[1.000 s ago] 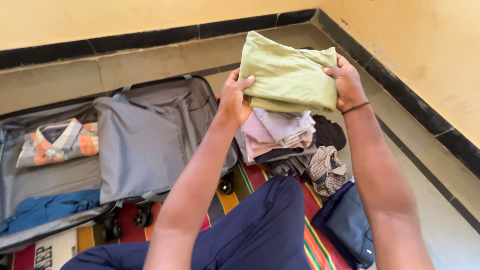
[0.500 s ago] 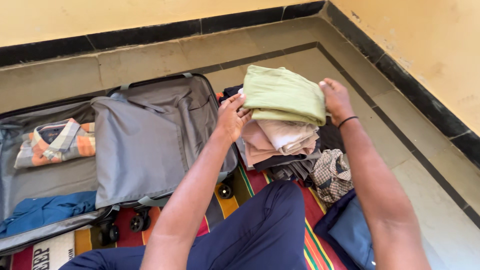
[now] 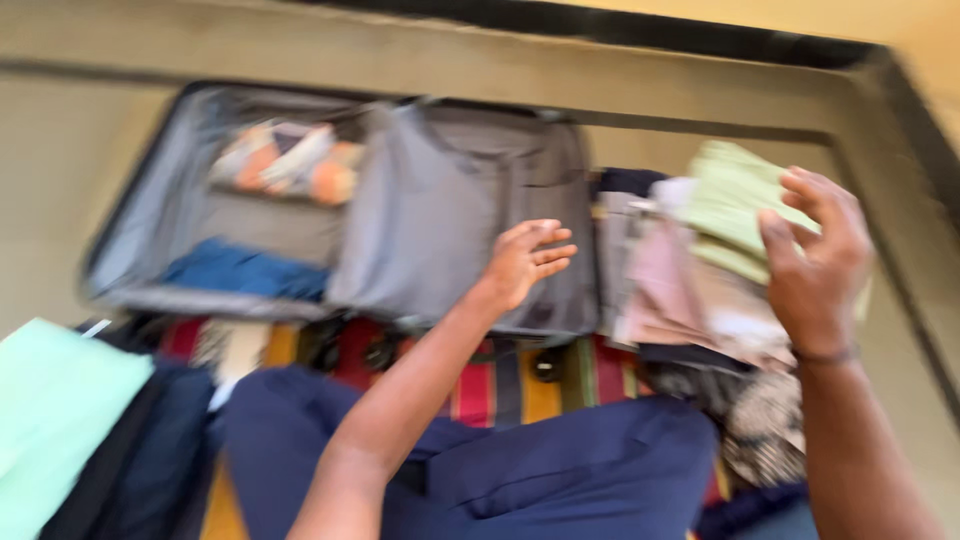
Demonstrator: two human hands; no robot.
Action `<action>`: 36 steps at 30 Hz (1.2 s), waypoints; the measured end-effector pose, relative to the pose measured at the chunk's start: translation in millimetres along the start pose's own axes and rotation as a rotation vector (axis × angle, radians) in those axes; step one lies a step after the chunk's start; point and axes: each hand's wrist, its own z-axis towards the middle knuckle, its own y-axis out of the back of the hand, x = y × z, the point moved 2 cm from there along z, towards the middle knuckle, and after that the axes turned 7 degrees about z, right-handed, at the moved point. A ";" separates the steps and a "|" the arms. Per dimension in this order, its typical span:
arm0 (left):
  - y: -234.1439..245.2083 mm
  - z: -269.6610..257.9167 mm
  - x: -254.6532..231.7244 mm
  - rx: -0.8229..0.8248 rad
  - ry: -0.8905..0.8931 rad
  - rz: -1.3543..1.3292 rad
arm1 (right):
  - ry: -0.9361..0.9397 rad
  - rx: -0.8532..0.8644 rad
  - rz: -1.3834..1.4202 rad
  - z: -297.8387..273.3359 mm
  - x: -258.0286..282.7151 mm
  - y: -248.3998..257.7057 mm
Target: The person sits on a mat and unpacks a suitcase, removing folded clothes one by one. They take out various shirts, pants, and other garments, placing them into a pile on the floor beside the suitcase until the suitcase is empty.
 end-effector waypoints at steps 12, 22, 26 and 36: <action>292.4 -116.9 -123.1 -0.684 -0.487 -0.304 | -0.561 0.513 1.058 -18.7 42.1 -352.9; 392.5 -192.1 -169.3 -1.153 -0.648 -0.521 | -0.420 1.087 0.346 -89.4 25.0 -635.2; 393.9 -190.5 -166.7 -1.085 -0.575 -0.615 | -0.309 1.197 0.064 -93.5 33.4 -672.9; 360.1 -198.1 -186.8 -1.333 -0.718 -0.324 | -0.891 1.388 0.221 -76.7 85.6 -666.8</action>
